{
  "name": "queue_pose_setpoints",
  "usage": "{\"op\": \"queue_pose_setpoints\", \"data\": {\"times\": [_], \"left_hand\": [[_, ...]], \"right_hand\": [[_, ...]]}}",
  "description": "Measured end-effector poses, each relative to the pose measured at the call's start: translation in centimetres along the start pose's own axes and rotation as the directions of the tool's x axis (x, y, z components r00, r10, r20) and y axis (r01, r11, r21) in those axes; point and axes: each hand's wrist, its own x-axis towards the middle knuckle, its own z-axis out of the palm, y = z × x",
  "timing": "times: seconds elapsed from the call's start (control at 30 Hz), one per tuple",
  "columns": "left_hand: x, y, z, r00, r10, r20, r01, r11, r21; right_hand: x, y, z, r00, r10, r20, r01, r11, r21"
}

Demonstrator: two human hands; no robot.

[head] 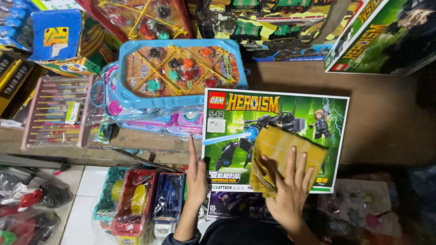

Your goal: Cleaning and dusting off several toy boxes using a yellow cloth on a display shelf.

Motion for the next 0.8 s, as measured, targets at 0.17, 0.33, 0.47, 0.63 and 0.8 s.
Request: {"op": "queue_pose_setpoints", "data": {"times": [0.17, 0.33, 0.47, 0.63, 0.8], "left_hand": [[0.0, 1.1, 0.7, 0.993, 0.117, -0.017, -0.117, 0.955, -0.271], [0.1, 0.8, 0.5, 0.984, 0.172, -0.039, -0.174, 0.917, -0.359], [0.2, 0.0, 0.6, 0.973, 0.218, -0.073, -0.23, 0.941, -0.249], [-0.1, -0.5, 0.7, 0.991, 0.122, -0.053, -0.132, 0.943, -0.305], [-0.2, -0.8, 0.7, 0.995, 0.082, -0.063, -0.096, 0.957, -0.274]], "right_hand": [[-1.2, -3.1, 0.4, 0.96, -0.17, 0.224, 0.163, 0.985, 0.049], [-3.8, 3.6, 0.0, 0.996, 0.056, -0.068, -0.055, 0.998, 0.023], [-5.5, 3.0, 2.0, 0.956, 0.184, -0.229, -0.201, 0.978, -0.051], [-6.0, 5.1, 0.9, 0.971, 0.158, -0.181, -0.157, 0.987, 0.018], [-5.3, 4.7, 0.9, 0.927, 0.294, -0.234, -0.303, 0.953, -0.004]]}}
